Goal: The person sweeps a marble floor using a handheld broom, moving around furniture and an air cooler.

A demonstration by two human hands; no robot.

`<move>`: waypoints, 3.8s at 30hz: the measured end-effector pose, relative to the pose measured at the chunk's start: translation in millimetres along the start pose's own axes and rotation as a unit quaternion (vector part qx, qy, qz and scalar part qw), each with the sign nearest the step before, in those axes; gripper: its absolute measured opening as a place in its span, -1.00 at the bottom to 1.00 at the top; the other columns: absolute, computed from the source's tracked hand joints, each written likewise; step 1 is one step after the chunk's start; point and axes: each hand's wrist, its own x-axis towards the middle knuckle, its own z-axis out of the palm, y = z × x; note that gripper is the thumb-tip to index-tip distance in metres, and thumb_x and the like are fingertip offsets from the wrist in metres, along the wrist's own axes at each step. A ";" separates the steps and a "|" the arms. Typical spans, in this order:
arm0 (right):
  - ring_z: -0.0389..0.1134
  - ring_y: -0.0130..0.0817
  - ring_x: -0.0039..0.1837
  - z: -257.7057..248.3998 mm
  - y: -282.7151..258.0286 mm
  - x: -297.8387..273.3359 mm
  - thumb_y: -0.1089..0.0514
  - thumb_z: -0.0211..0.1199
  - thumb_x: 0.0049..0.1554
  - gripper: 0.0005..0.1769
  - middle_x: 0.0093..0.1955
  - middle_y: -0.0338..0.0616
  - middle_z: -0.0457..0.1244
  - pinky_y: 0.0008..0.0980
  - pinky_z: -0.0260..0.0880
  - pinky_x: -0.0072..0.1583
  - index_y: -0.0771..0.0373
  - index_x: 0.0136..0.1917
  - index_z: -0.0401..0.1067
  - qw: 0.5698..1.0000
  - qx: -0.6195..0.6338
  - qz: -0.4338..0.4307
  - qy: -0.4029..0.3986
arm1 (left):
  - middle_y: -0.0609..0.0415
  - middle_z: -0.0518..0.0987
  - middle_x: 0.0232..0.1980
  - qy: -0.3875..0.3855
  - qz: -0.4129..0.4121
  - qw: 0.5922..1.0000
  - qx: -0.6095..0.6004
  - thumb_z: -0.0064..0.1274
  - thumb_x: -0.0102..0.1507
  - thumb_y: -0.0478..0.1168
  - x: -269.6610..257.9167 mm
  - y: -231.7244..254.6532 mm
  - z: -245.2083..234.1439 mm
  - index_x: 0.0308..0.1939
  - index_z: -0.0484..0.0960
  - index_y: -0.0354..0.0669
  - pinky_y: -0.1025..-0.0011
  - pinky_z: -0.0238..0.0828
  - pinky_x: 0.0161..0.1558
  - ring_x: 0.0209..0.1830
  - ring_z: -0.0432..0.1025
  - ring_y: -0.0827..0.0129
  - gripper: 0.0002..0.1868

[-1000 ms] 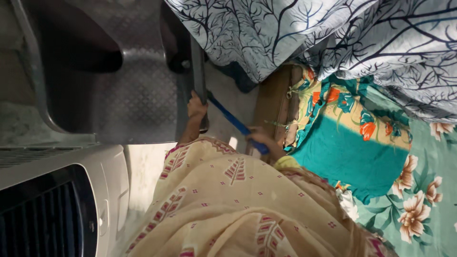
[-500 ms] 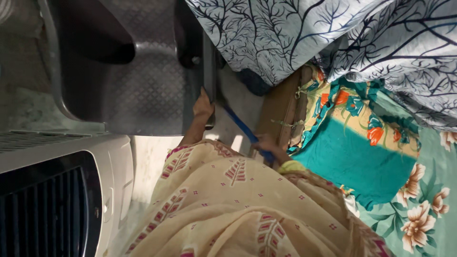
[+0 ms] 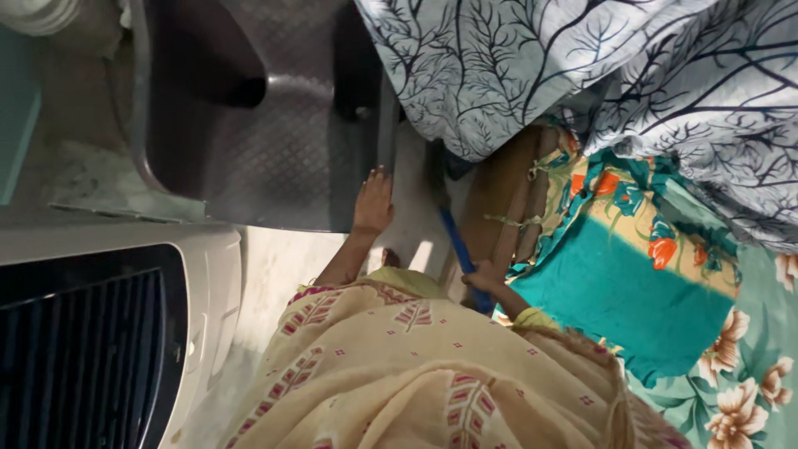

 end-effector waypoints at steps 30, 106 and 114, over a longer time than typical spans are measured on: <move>0.28 -0.38 -0.43 92.6 -347.1 -191.0 -0.22 0.01 0.25 -0.35 -0.32 -0.11 0.26 -0.45 0.26 -0.45 -0.11 0.53 -0.03 0.837 0.370 -0.260 -0.308 | 0.04 0.54 -0.20 0.188 -0.093 0.813 -0.544 0.44 0.13 -0.19 -181.5 -43.9 -131.5 -0.07 0.53 -0.29 0.47 0.46 -0.21 -0.27 0.45 0.53 -0.55; 0.39 -0.10 0.02 -56.2 -305.8 184.2 -0.02 0.45 -0.07 -0.48 0.02 -0.07 0.37 -0.03 0.43 0.08 0.13 0.15 0.45 0.824 0.554 0.098 0.068 | -0.16 0.59 -0.29 0.021 -0.474 0.702 -0.531 0.23 0.09 -0.41 -79.0 -474.2 -193.1 0.07 0.46 -0.59 0.22 0.55 -0.27 -0.36 0.55 0.11 -0.49; 0.41 -0.05 0.11 -83.7 -264.7 153.1 -0.02 0.45 -0.11 -0.40 0.12 -0.01 0.36 0.01 0.45 0.13 0.14 0.20 0.45 0.831 0.534 0.126 0.091 | -0.09 0.56 -0.37 -0.014 -0.439 0.683 -0.584 0.18 -0.01 -0.45 -94.0 -426.3 -181.4 -0.02 0.46 -0.32 0.24 0.51 -0.34 -0.43 0.52 0.14 -0.53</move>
